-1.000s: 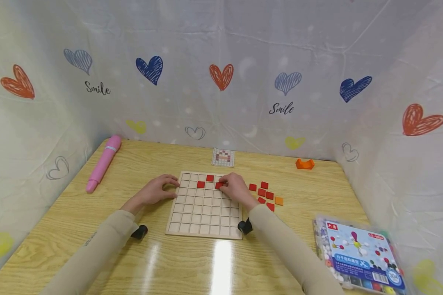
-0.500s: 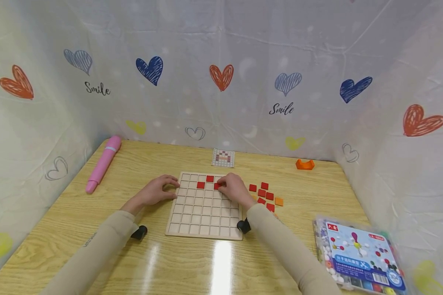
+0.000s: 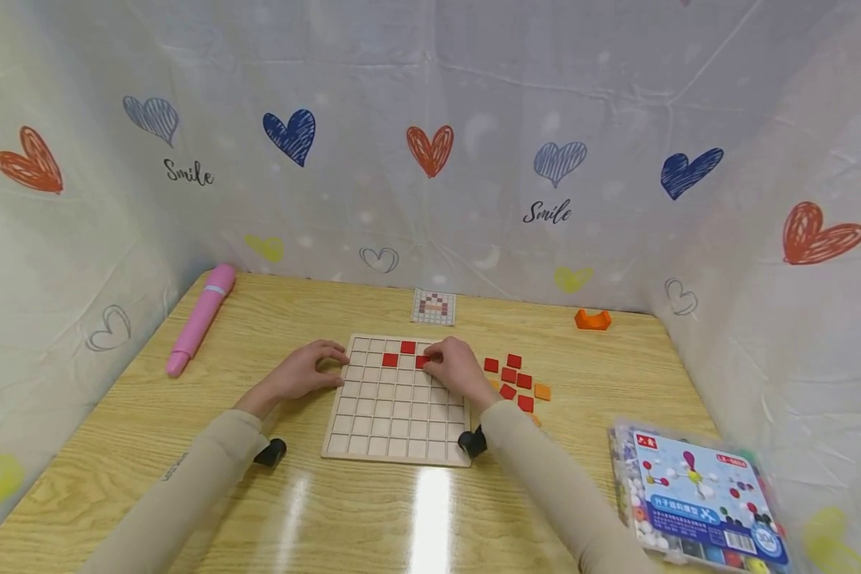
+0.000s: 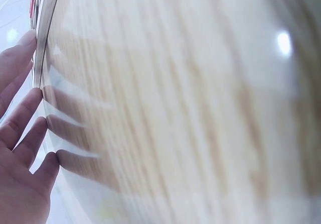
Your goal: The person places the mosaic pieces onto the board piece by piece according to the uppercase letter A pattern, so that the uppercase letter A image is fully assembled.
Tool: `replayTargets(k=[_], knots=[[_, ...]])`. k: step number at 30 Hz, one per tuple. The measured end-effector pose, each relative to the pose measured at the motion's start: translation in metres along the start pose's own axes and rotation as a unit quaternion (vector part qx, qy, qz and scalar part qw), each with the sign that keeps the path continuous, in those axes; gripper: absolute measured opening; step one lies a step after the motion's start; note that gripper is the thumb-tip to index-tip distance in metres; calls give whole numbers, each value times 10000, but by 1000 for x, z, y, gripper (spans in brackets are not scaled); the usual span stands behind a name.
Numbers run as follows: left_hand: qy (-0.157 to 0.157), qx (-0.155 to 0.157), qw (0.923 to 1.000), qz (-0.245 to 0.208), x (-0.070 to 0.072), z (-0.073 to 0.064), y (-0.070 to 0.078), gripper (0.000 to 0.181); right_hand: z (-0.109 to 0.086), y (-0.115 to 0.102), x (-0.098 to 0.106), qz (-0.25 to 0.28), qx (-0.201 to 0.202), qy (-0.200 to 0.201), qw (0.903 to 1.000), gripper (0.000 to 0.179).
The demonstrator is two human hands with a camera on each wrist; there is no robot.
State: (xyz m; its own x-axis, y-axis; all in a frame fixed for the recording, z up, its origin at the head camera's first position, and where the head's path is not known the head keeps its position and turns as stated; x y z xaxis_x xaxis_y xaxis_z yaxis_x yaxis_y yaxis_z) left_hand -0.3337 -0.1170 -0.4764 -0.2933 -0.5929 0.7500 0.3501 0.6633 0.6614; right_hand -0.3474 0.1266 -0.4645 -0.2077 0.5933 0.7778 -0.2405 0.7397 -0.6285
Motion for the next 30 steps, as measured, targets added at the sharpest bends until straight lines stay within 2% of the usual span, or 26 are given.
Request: replayTargets(k=[3, 6, 8, 18, 24, 30], knots=[[-6, 4, 10000, 38, -1, 1, -1, 32, -8, 10, 2, 696, -366, 250, 9966, 33], [-22, 28, 10000, 55, -2, 2, -1, 33, -21, 17, 8, 1364, -695, 570, 9866, 34], [-28, 33, 10000, 43, -1, 3, -1, 33, -30, 20, 15, 1599, -815, 772, 9807, 35], [-15, 31, 10000, 11, 0, 0, 0, 32, -61, 36, 52, 1270, -519, 1194, 9833, 40], [-4, 39, 10000, 22, -1, 0, 1, 32, -76, 52, 69, 1380, -690, 1378, 9784, 43], [0, 69, 10000, 8, -1, 1, -1, 32, -90, 63, 74, 1349, -844, 1420, 9770, 47]])
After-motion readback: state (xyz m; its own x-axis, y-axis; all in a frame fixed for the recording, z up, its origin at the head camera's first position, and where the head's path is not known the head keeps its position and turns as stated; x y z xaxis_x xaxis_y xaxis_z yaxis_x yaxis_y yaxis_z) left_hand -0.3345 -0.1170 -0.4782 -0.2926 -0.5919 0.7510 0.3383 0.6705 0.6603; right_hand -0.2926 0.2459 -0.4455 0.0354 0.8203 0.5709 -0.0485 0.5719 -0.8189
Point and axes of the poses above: each hand's wrist, its own z-axis towards the middle knuckle, its own x-axis out of the back of the hand, y = z × x, the point moved 8 cm from there along z, towards the middle knuckle, and after that the axes turned 3 degrees about z, right-handed, at the moved point
